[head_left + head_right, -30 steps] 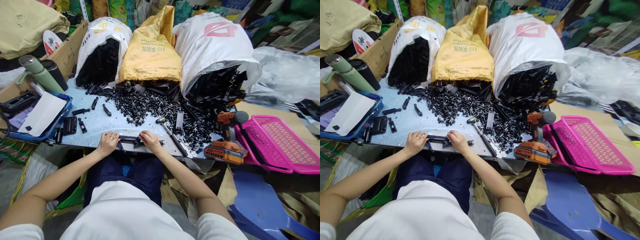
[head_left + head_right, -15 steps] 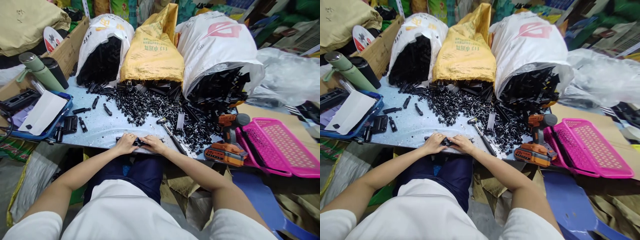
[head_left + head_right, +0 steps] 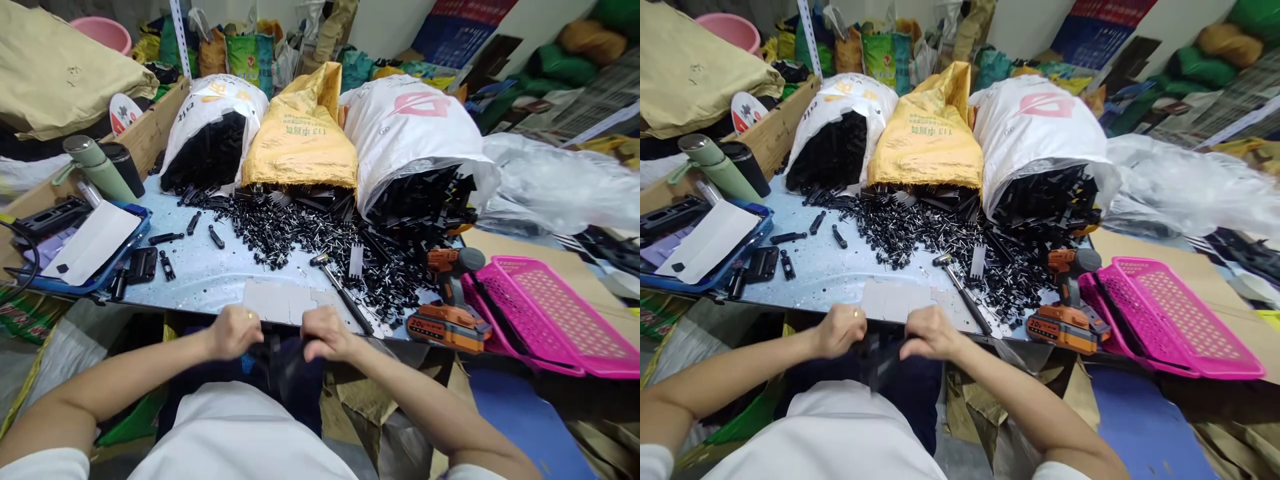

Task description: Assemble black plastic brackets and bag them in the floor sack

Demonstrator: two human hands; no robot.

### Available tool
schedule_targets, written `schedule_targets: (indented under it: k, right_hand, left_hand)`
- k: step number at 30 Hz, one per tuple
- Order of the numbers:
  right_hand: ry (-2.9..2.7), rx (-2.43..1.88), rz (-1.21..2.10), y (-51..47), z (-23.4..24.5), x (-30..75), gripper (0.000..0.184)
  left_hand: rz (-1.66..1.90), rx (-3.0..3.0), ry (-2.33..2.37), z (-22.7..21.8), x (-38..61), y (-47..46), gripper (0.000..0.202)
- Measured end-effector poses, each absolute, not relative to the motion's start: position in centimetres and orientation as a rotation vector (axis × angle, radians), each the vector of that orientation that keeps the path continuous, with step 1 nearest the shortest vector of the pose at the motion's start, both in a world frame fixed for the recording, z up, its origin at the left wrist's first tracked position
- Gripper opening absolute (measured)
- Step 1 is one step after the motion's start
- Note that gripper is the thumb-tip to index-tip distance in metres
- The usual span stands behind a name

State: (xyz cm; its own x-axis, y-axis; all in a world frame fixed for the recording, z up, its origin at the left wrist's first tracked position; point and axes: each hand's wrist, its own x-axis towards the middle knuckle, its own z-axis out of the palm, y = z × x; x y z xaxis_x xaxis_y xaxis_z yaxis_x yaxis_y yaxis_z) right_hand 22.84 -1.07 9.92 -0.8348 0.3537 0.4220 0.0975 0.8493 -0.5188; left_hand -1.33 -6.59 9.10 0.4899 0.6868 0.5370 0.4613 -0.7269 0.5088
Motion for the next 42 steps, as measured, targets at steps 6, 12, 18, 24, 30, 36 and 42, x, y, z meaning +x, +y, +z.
schedule_targets:
  k: [6, 12, 18, 24, 30, 36, 42]
  right_hand:
    - [-2.007, -0.238, 0.999, -7.2, 6.7, 16.8, 0.061]
    - [-2.128, -1.054, 0.441, -0.8, 1.9, 12.8, 0.042]
    - [-2.337, -1.054, 0.228, 16.8, 3.1, 15.0, 0.032]
    - [-2.725, -1.148, -0.368, 29.1, 5.5, 10.7, 0.038]
    - [-2.881, -1.042, -0.476, 32.9, 6.2, 7.7, 0.031]
    - [-2.898, -0.937, -0.479, 30.4, 6.8, 9.3, 0.031]
    - [-2.851, -0.521, -0.233, 20.0, 6.6, 16.7, 0.036]
  left_hand:
    - [1.604, 2.042, 0.608, 11.7, 2.8, -10.7, 0.054]
    - [1.39, 2.592, 1.143, 5.3, 2.3, -7.8, 0.074]
    - [0.481, 2.854, 1.453, 0.6, -0.5, -1.6, 0.056]
    - [0.383, 2.77, 1.564, 1.2, 1.1, 6.1, 0.062]
    - [0.671, 2.222, 2.331, 3.4, -7.2, 8.2, 0.044]
    - [0.401, 1.643, 2.8, 3.2, -21.3, 7.9, 0.025]
    - [0.46, 1.768, 2.629, 2.5, -21.8, 6.7, 0.013]
